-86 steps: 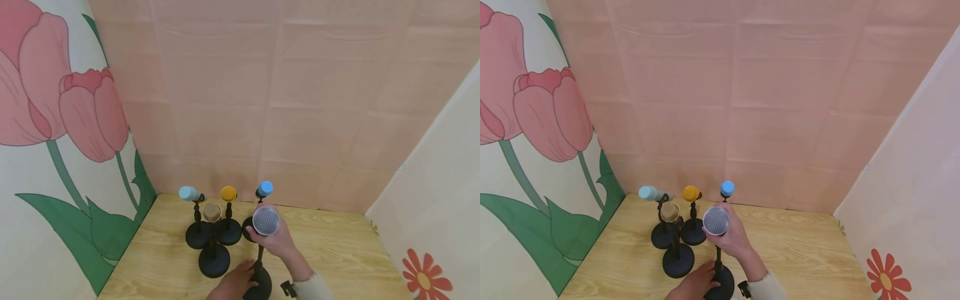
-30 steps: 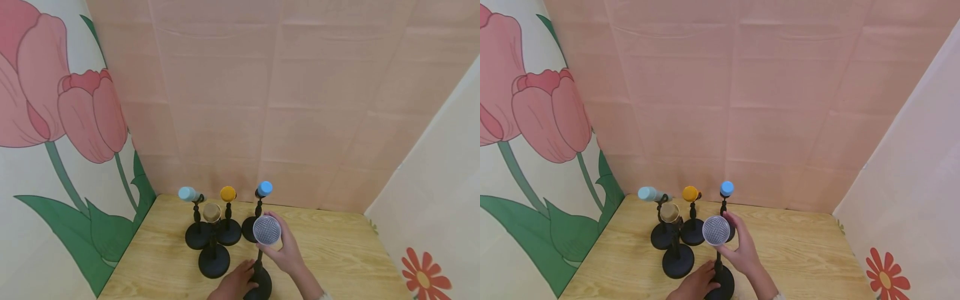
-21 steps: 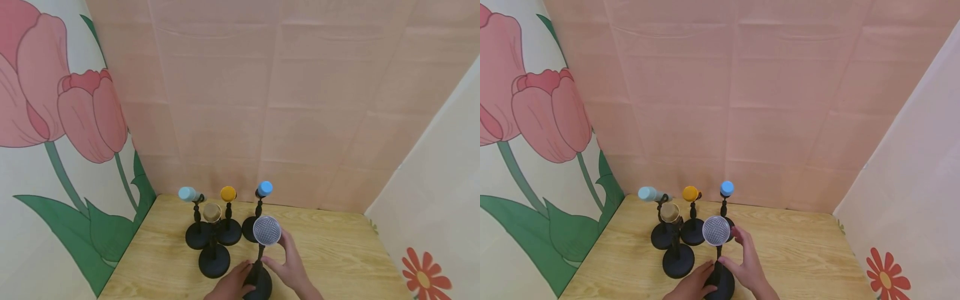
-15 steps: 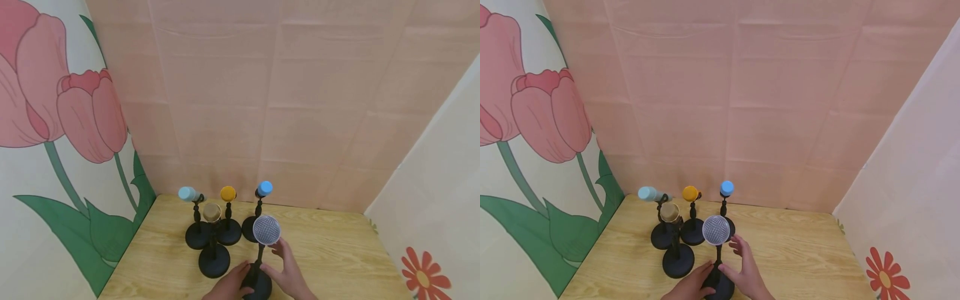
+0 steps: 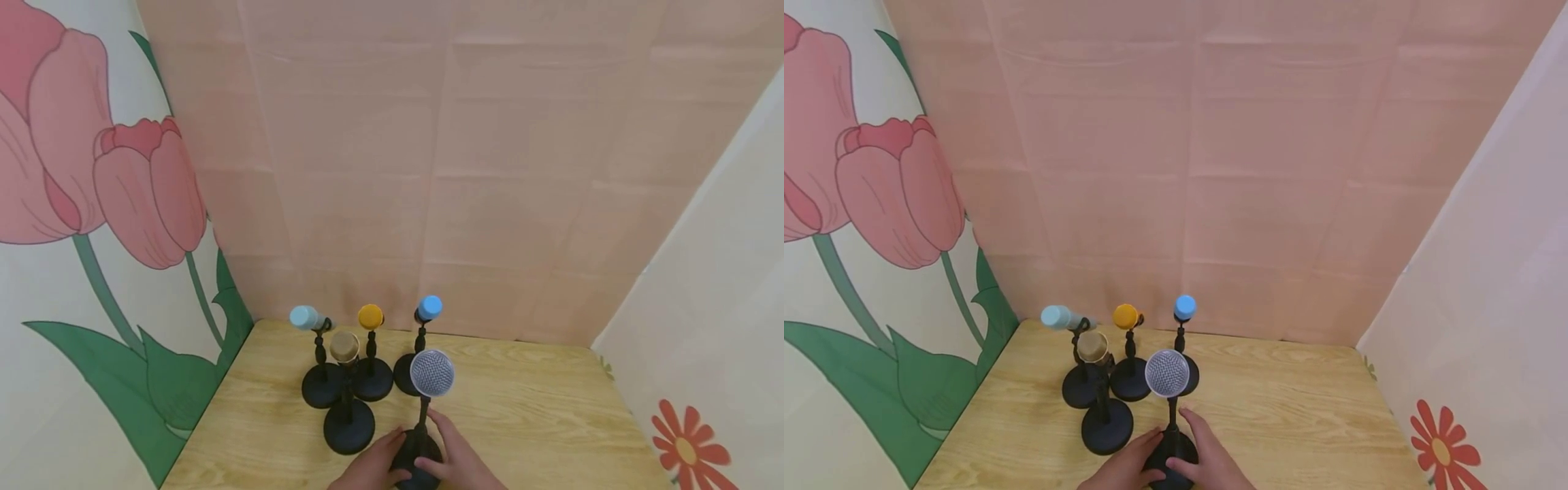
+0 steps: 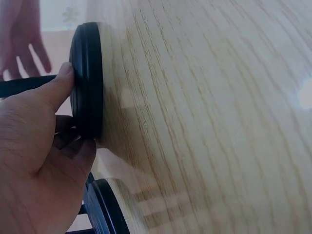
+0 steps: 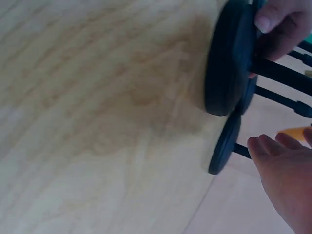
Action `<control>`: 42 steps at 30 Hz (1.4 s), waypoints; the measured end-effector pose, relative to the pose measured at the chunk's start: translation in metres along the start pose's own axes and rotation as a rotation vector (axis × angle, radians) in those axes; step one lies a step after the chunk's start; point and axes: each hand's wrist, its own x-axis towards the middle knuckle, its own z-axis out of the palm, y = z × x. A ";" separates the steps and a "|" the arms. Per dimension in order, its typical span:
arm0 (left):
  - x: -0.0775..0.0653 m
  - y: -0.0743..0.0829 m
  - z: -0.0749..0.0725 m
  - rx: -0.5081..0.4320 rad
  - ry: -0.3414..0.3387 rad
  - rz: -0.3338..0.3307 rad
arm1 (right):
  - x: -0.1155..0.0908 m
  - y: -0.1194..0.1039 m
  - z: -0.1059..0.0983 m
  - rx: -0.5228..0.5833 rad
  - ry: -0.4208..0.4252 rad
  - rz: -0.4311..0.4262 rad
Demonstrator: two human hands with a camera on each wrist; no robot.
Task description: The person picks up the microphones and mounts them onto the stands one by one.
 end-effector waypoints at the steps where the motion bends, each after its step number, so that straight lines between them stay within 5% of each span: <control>1: 0.000 -0.001 0.000 0.002 0.001 0.002 | 0.000 0.000 0.001 0.001 -0.012 0.027; 5: 0.000 -0.003 0.000 -0.016 -0.006 0.012 | 0.001 0.004 0.007 0.060 -0.049 0.133; 12: 0.000 -0.002 -0.004 -0.063 -0.024 0.014 | 0.000 0.016 0.014 0.045 -0.081 0.114; 20: 0.000 0.003 -0.006 -0.056 -0.003 -0.074 | -0.004 0.026 0.017 -0.019 -0.123 0.104; 25: 0.003 0.006 -0.011 -0.045 0.044 -0.041 | -0.005 0.028 0.018 -0.086 -0.134 0.131; 30: 0.003 0.015 -0.020 -0.163 0.056 -0.056 | -0.007 0.027 0.018 -0.095 -0.156 0.142; 36: 0.006 0.028 -0.030 -0.356 0.011 0.055 | -0.005 0.030 0.018 -0.079 -0.160 0.149; 42: 0.011 0.036 -0.032 -0.360 0.010 0.158 | -0.004 0.030 0.021 -0.086 -0.157 0.124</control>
